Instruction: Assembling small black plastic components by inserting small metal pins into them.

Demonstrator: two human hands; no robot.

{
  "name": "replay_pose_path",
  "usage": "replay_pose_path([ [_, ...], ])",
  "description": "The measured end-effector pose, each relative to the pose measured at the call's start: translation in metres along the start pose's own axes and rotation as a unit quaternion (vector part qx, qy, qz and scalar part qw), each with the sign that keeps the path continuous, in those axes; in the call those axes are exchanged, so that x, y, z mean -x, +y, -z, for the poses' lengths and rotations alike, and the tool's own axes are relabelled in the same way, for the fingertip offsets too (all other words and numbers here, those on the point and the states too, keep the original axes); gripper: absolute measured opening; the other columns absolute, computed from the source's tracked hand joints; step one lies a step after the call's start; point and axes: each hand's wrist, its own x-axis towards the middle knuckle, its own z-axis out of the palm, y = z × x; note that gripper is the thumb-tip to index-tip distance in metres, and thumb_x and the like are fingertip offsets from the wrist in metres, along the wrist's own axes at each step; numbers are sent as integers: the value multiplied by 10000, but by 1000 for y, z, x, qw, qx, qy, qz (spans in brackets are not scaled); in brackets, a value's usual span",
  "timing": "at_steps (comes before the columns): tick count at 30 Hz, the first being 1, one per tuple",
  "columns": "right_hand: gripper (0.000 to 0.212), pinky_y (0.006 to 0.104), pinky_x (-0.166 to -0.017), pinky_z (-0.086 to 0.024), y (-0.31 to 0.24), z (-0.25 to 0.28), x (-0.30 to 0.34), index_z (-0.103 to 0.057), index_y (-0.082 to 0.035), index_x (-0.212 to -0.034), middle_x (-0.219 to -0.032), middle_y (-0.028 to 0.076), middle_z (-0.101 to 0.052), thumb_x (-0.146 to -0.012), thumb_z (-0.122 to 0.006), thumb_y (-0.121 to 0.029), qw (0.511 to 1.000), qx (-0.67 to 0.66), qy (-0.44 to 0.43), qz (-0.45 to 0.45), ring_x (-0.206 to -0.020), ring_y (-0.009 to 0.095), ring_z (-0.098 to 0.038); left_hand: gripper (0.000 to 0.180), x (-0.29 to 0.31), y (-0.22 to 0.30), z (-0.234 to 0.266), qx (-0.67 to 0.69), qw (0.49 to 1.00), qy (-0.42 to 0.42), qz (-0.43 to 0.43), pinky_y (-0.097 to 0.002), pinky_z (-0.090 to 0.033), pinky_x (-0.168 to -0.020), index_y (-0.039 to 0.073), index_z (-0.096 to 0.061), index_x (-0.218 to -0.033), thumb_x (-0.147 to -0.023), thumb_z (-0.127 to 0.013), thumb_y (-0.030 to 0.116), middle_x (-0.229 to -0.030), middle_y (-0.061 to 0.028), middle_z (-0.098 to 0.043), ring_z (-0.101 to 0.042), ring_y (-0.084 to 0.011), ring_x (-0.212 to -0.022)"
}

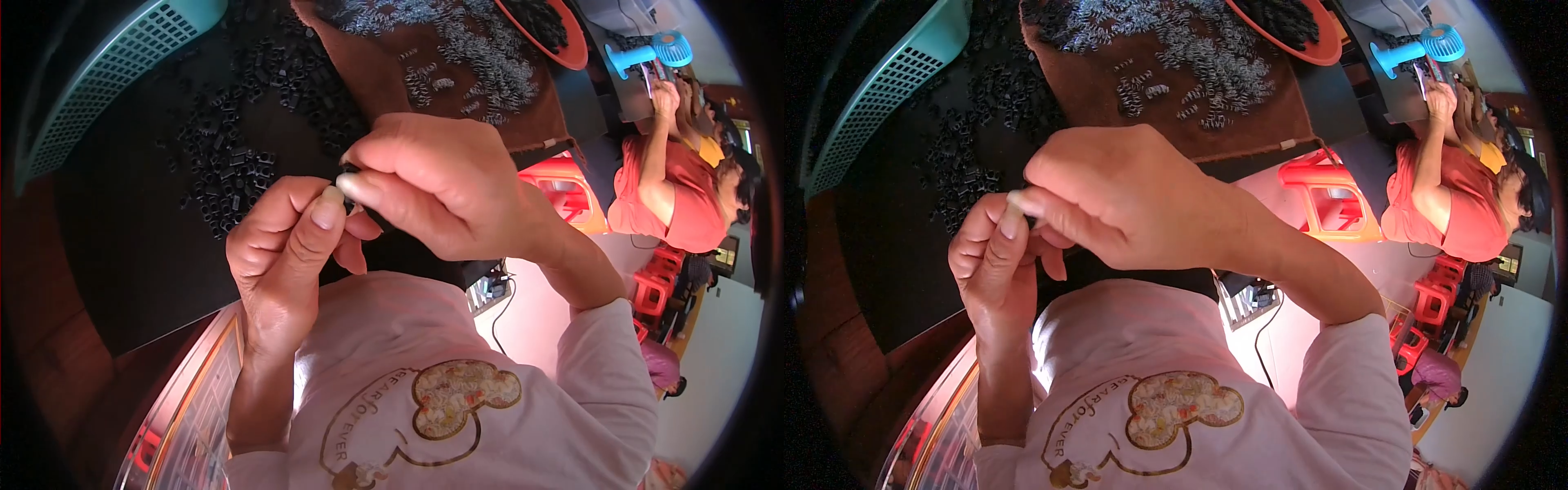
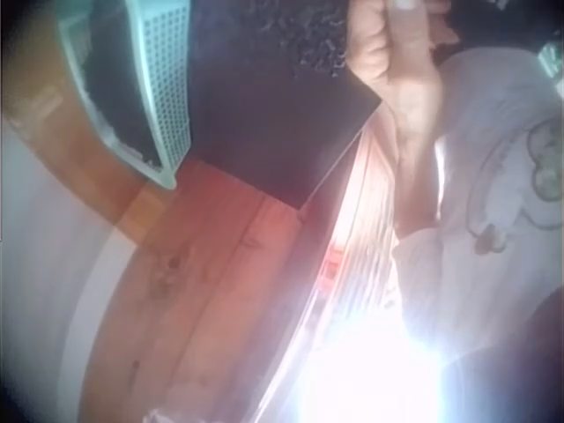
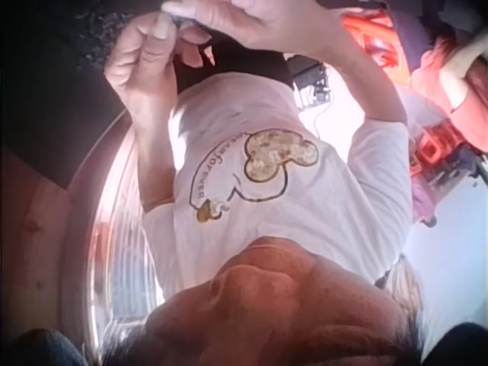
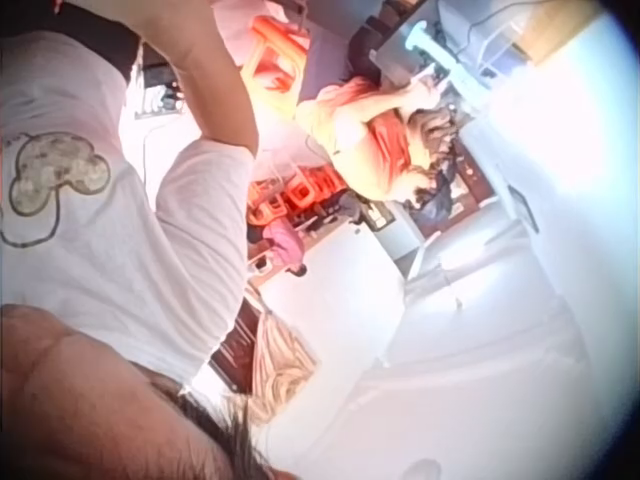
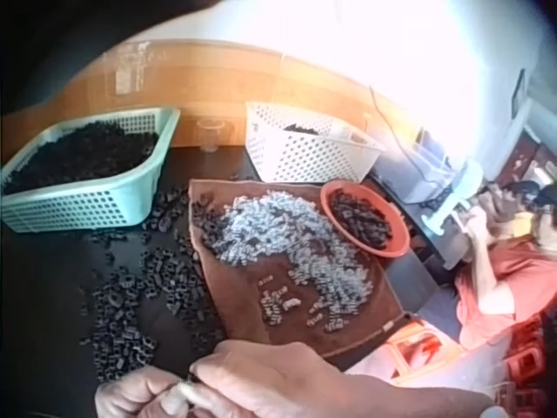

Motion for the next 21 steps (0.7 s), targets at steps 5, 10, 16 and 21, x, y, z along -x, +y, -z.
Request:
replay_pose_path([
  [5,346,359,-438,-448,-6,9,1,-519,-53,-825,-714,65,-555,-771,-768,-287,995,84,-58,17,-599,261,-608,174,-1,5,-1,70,997,-2,32,-298,-542,-621,-46,-630,-928,-966,-568,112,-783,-100,-652,-626,-172,-638],
  [10,358,341,-428,-445,-7,12,-4,-512,-67,-811,-719,54,-544,-732,-767,-305,980,167,-80,70,-597,229,-619,156,-4,9,-1,107,994,-14,33,-302,-535,-628,-45,-633,-907,-954,-578,93,-767,-74,-633,-626,-165,-650],
  [16,308,318,-413,-437,-5,10,-6,-523,-70,-791,-715,44,-549,-755,-731,-293,970,212,-71,99,-561,201,-607,173,-1,2,10,81,996,-25,15,-214,-426,-744,-67,-634,-997,-936,-576,84,-849,-18,-615,-537,-69,-780],
  [21,260,311,-400,-429,-7,1,-2,-527,-71,-768,-674,40,-523,-739,-720,-244,966,214,-72,123,-523,194,-587,126,-2,3,6,34,999,0,11,-196,-382,-639,-31,-647,-882,-933,-617,81,-762,27,-568,-460,-34,-704],
])
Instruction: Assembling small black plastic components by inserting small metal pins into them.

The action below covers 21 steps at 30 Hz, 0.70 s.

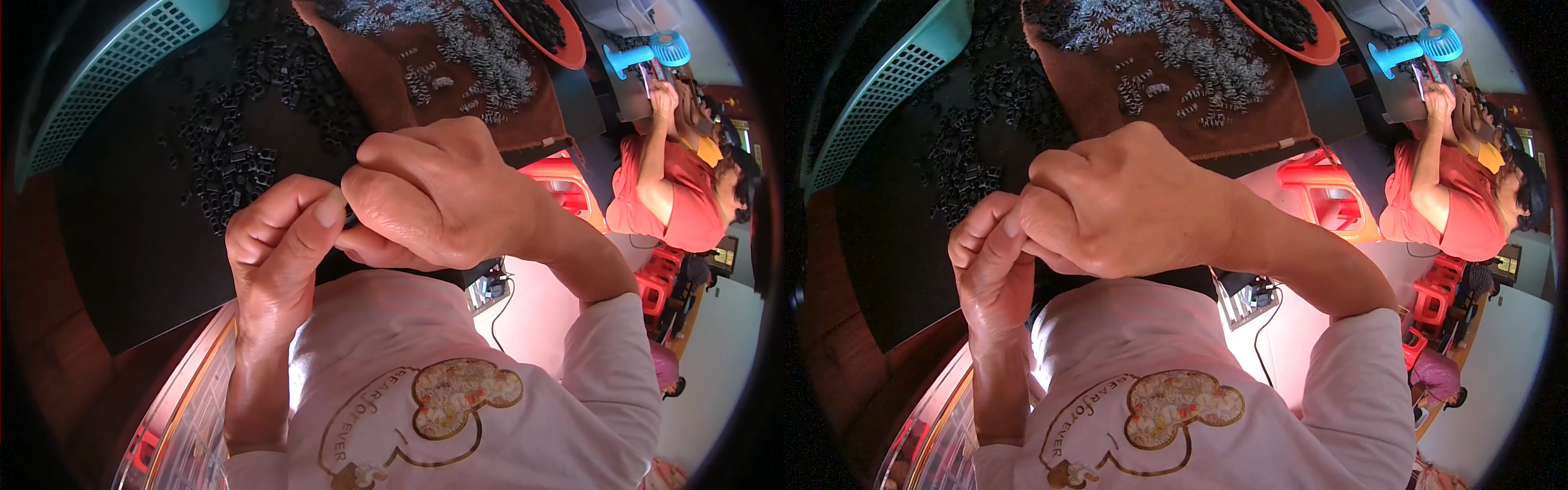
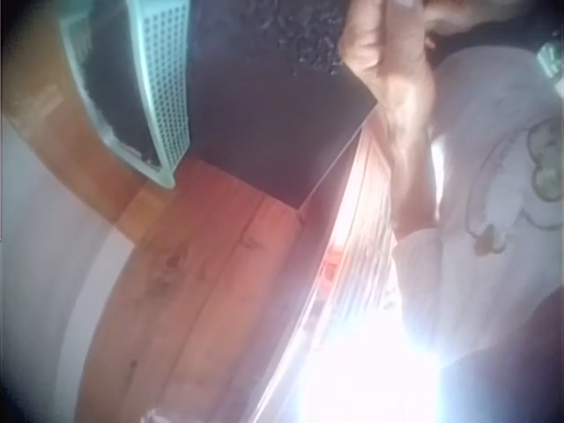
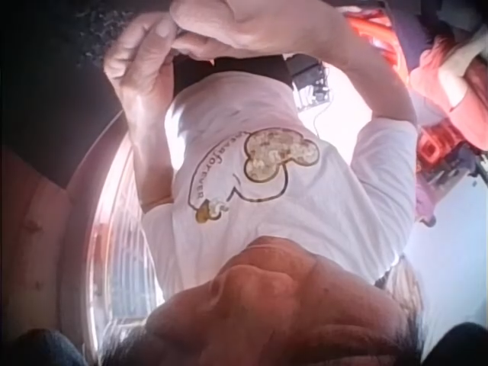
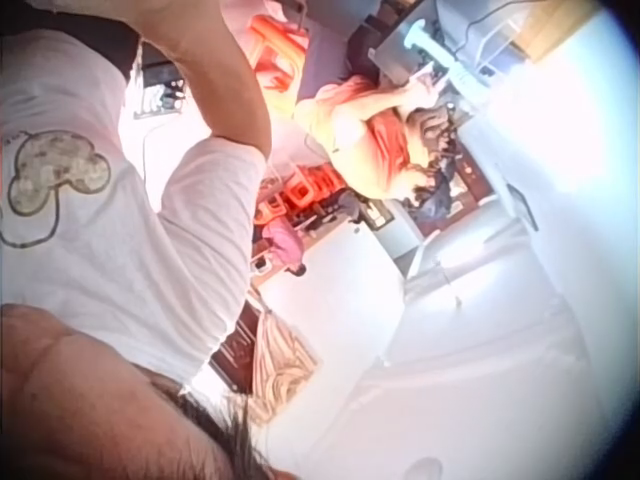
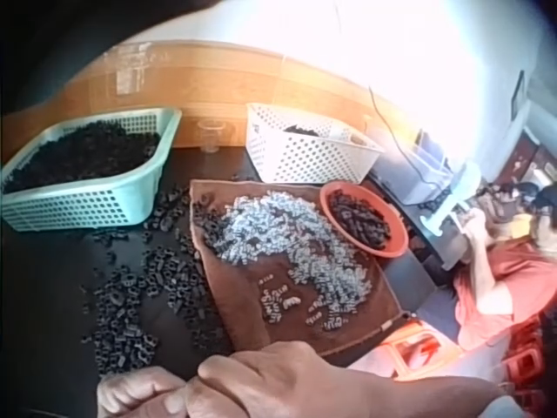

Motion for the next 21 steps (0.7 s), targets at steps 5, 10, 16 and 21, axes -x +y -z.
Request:
replay_pose_path([
  [5,272,310,-409,-432,2,5,8,-527,-73,-760,-679,41,-523,-742,-720,-263,999,14,10,-29,-527,195,-584,190,-2,-2,-2,-30,999,-32,-24,-225,-471,-631,-33,-641,-892,-956,-606,143,-777,-62,-659,-593,-87,-660],
  [10,325,318,-494,-454,45,46,19,-618,-29,-892,-725,62,-554,-745,-803,-252,985,119,117,-36,-569,213,-554,309,0,0,-4,-6,1000,-17,8,-289,-561,-601,-64,-629,-966,-997,-552,233,-824,-157,-690,-679,-203,-640],
  [16,252,249,-629,-441,132,109,49,-678,-15,-1008,-793,48,-601,-886,-708,-233,917,186,85,-343,-691,100,-550,245,1,-5,-7,-48,998,-19,-20,-261,-552,-589,-46,-637,-963,-1004,-537,174,-821,-124,-683,-662,-158,-630],
  [21,359,365,-688,-482,206,126,64,-700,-35,-992,-844,139,-628,-884,-675,-376,910,276,49,-304,-750,286,-626,204,3,-5,-4,-76,996,-27,-28,-229,-534,-582,-47,-634,-958,-993,-552,136,-817,-92,-670,-646,-115,-638],
])
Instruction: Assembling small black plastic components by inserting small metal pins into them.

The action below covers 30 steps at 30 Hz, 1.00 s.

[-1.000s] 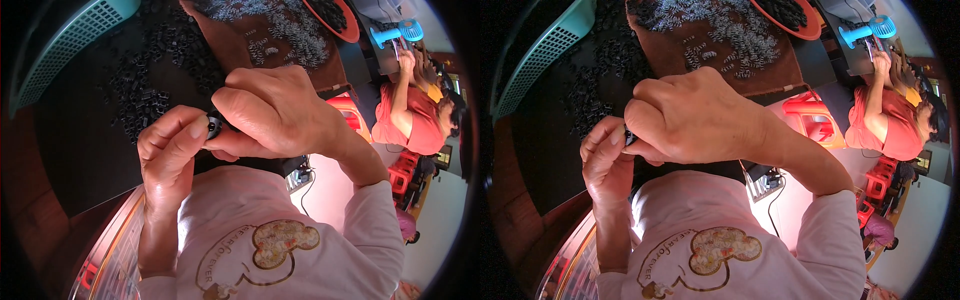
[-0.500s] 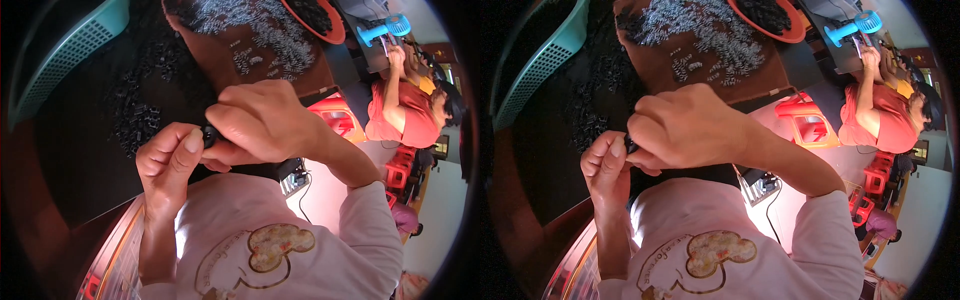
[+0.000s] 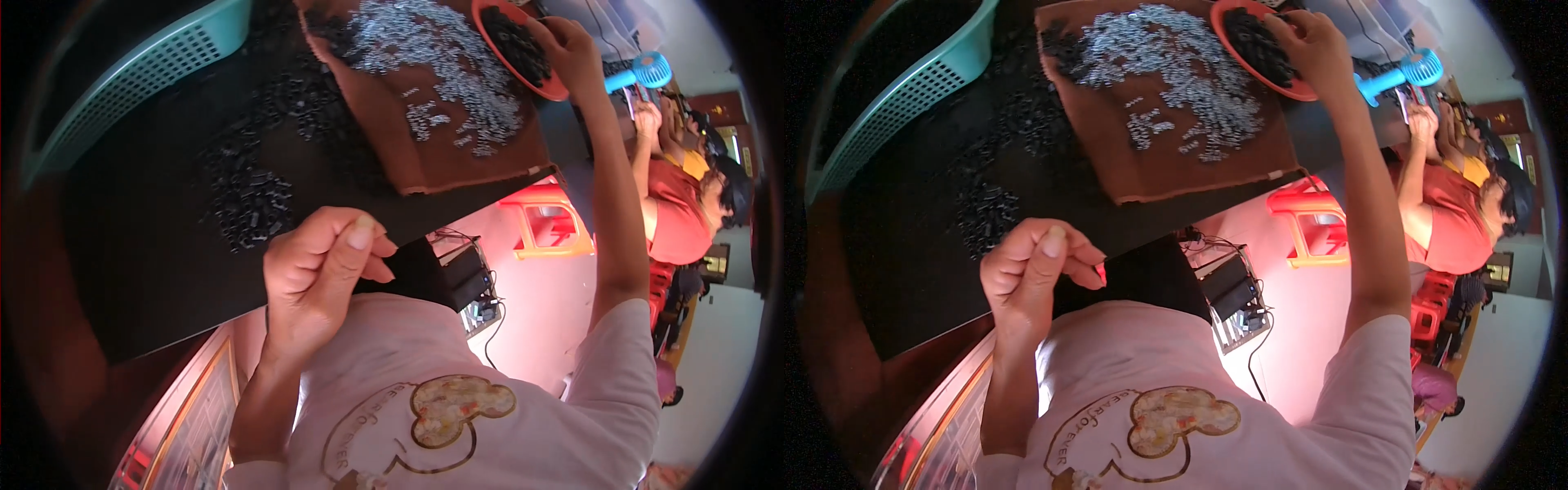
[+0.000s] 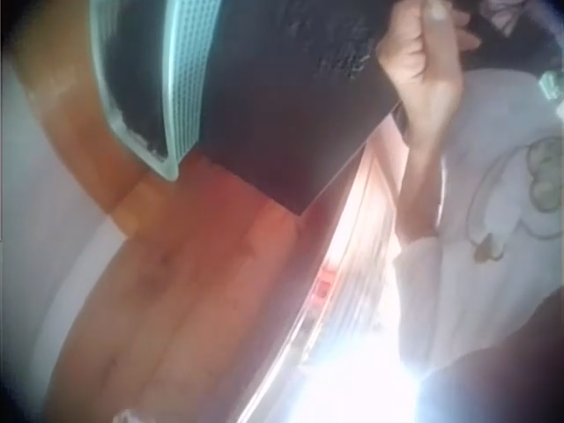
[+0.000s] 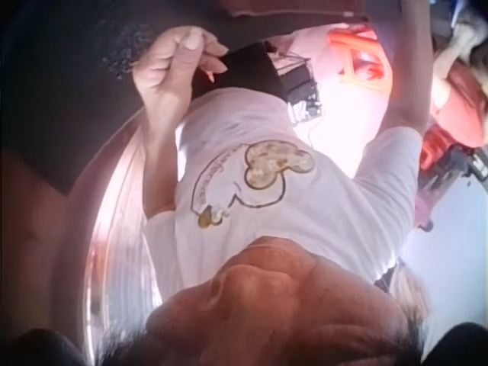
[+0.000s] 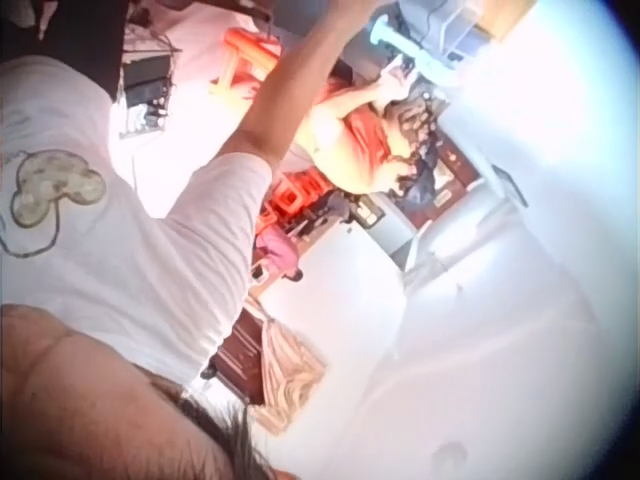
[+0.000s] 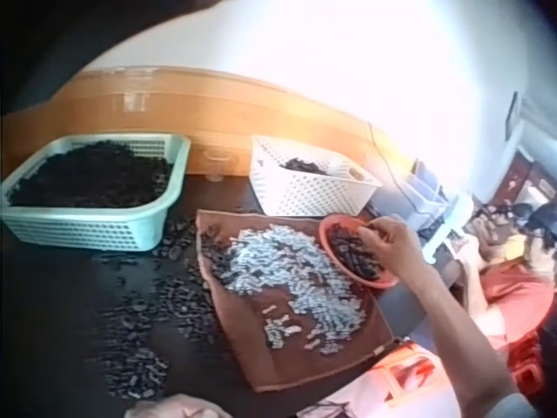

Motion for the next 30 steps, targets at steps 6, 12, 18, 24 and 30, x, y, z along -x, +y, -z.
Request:
replay_pose_path([
  [6,518,471,-722,-490,-4,-18,-15,-697,-32,-933,-786,232,-648,-921,-536,-524,957,88,-253,-108,-840,411,-639,246,1,2,4,-34,999,-10,1,-258,-550,-602,-35,-625,-953,-1011,-521,180,-841,-116,-673,-650,-139,-652],
  [12,368,355,-683,-482,-26,-7,-2,-666,11,-946,-779,174,-625,-946,-600,-351,990,41,-120,-54,-732,269,-639,205,-1,-3,7,-55,997,-44,-36,-232,-546,-581,-42,-631,-945,-1001,-530,127,-817,-102,-669,-648,-118,-640],
  [18,162,329,-670,-488,-145,-10,-8,-657,-20,-941,-832,118,-630,-907,-649,-178,960,-233,-59,147,-755,286,-626,188,-2,-4,10,-59,996,-41,-50,-224,-543,-572,-43,-633,-937,-995,-536,107,-806,-95,-672,-644,-110,-626],
  [24,94,369,-627,-476,-261,-43,-6,-644,-50,-955,-828,91,-553,-862,-636,-54,894,-302,-180,278,-719,287,-583,195,-2,-1,9,-66,996,-28,-49,-230,-532,-559,-45,-625,-925,-991,-551,123,-795,-97,-664,-640,-118,-618],
  [30,157,446,-723,-503,-297,-63,-22,-601,-31,-843,-889,101,-569,-875,-623,-184,911,-169,-279,252,-851,334,-617,187,-1,-2,9,-69,996,-25,-57,-231,-517,-553,-41,-622,-927,-989,-557,123,-789,-94,-662,-636,-120,-610],
])
